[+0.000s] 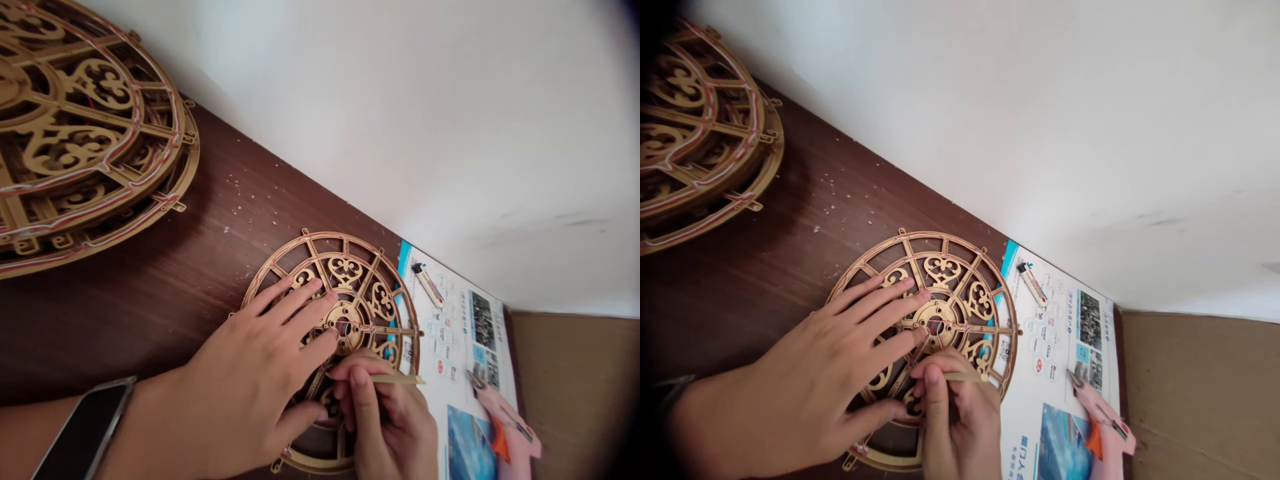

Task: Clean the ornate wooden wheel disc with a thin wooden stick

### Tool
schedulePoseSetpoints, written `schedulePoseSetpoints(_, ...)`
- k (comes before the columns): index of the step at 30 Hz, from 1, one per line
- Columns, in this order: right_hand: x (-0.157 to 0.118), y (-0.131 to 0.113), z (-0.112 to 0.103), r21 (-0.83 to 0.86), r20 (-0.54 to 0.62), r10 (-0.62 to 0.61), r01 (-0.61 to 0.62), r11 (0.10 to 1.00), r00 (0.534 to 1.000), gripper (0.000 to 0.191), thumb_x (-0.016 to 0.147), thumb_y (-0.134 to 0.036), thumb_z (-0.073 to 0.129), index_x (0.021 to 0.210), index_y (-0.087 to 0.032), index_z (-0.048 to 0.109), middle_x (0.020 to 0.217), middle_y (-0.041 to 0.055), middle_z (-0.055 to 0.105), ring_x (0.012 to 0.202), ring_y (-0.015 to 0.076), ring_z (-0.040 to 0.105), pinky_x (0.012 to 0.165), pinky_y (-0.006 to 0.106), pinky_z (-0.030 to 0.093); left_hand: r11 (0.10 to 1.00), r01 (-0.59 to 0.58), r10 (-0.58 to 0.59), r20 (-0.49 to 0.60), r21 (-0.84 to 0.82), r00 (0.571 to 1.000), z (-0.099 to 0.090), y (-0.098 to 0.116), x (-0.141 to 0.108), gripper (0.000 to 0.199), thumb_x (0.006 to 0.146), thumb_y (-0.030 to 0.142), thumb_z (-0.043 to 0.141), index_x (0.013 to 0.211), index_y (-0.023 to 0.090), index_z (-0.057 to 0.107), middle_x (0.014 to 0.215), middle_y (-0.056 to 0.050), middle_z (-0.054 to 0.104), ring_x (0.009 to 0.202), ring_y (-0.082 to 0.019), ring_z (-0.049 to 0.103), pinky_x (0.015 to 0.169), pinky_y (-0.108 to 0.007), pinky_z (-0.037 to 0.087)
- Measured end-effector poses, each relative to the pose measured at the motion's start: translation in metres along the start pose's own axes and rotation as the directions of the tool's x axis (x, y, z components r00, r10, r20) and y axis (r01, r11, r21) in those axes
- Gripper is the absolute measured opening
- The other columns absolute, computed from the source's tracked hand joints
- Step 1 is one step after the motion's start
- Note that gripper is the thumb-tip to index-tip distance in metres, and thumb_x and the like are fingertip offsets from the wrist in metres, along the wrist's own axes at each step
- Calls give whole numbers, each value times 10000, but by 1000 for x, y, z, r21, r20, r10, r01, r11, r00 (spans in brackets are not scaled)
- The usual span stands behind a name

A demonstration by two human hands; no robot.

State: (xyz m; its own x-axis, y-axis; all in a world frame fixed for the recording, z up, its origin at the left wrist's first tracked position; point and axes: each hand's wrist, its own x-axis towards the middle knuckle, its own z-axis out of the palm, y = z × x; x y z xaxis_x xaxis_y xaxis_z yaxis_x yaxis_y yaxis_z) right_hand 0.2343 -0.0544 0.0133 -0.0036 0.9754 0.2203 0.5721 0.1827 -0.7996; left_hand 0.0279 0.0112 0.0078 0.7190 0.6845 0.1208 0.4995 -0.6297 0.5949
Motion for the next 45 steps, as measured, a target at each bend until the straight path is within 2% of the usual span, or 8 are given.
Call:
schedulePoseSetpoints(8,8,-7,-1,7,9,-63,63,998,998,256,1056,-55,581,900,-239,668,884,-34,778,831,79,775,810,151,610,1000,24,-25,-39,-16,999,2,3,1,350,1071,484,677,1363,291,653,1745,-24,505,1617,-292,445,1394,-598,242)
schedulePoseSetpoints(12,10,-7,-3,29,47,-36,35,999,998,256,1078,-79,554,924,-241,677,870,-32,766,813,77,763,795,154,610,997,76,-75,-75,12,994,3,6,3,272,1114,377,613,1374,307,652,1685,6,556,1613,-263,420,1388,-584,239)
schedulePoseSetpoints(19,7,-7,-4,-70,87,-53,59,996,995,208,1098,-126,549,992,-231,694,916,-21,763,851,68,763,817,148,596,995,86,-92,-140,-49,986,3,13,9,238,1024,212,647,1240,297,697,1566,9,607,1537,-258,449,1347,-568,294)
schedulePoseSetpoints(24,5,-5,-4,-100,105,-80,90,991,991,197,1097,-121,545,1057,-231,704,964,-11,784,902,82,777,838,168,614,987,134,-147,-157,-91,977,5,17,16,254,938,189,668,1170,278,719,1526,-30,606,1484,-292,482,1253,-601,391)
schedulePoseSetpoints(27,4,-5,-5,-176,48,-139,145,974,989,179,1062,-114,611,1149,-229,717,1043,-2,814,940,84,794,882,160,621,986,139,-153,-159,-94,975,6,17,17,273,914,193,672,1170,271,726,1537,-39,599,1492,-309,472,1257,-624,380)
schedulePoseSetpoints(30,4,-8,-7,-208,40,-145,150,966,989,146,1048,-110,637,1086,-222,722,963,-8,803,849,79,776,808,149,614,988,125,-138,-166,-88,976,5,16,16,278,933,201,662,1194,274,726,1542,-30,601,1517,-297,451,1281,-607,359)
schedulePoseSetpoints(40,8,-5,-15,-99,32,43,-40,994,999,202,1063,-217,680,881,-219,768,749,-24,767,631,92,738,607,181,573,995,88,-96,-201,-49,975,8,14,13,271,944,195,657,1189,287,726,1596,2,592,1563,-282,432,1329,-570,307)
schedulePoseSetpoints(45,6,-1,-14,44,107,270,-276,960,957,389,1085,-372,676,743,-200,743,688,12,720,505,96,619,473,211,452,998,65,-68,-210,-20,975,11,14,10,327,959,193,662,1264,306,703,1631,16,576,1608,-273,397,1359,-554,282)
